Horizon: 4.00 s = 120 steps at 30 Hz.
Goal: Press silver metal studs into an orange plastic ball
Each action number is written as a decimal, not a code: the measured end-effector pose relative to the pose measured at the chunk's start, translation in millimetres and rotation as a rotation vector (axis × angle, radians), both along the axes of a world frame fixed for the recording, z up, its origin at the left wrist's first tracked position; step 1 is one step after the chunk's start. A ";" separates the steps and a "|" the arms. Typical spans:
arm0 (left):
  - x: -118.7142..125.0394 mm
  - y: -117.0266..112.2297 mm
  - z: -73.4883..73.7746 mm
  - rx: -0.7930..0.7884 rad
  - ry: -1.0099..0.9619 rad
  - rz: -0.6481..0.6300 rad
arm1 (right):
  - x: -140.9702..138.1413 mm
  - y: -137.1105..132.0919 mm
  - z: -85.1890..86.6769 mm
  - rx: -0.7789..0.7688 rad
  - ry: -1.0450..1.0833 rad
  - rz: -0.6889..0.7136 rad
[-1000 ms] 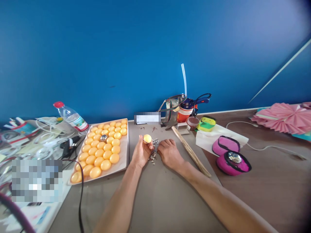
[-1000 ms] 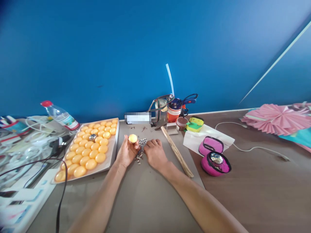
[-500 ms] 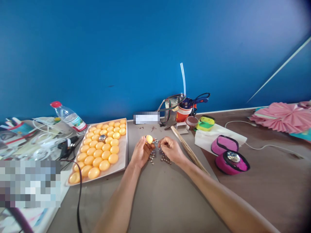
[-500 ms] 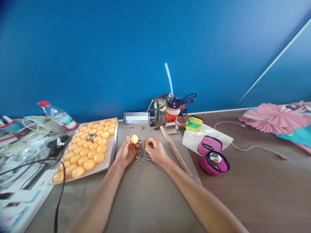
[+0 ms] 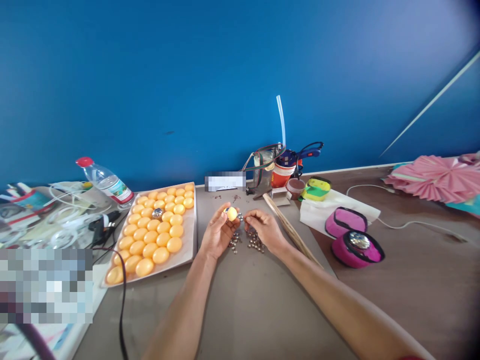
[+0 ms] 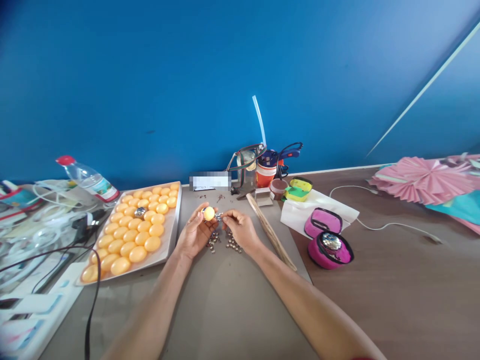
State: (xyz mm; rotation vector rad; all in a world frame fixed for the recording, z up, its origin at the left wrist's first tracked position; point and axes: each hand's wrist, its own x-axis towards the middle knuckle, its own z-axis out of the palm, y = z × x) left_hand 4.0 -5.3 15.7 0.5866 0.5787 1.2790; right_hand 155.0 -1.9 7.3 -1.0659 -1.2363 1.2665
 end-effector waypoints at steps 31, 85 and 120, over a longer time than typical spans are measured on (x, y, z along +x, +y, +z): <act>1.8 -1.3 0.3 -0.009 0.066 -0.053 | -2.3 -6.3 13.0 -0.089 0.366 0.050; 1.4 -1.8 -13.9 0.158 0.469 0.011 | 0.0 -5.4 13.1 -0.252 0.243 0.072; 2.8 -4.0 -10.1 0.169 0.574 0.016 | -1.2 -4.3 13.6 -0.389 0.435 0.112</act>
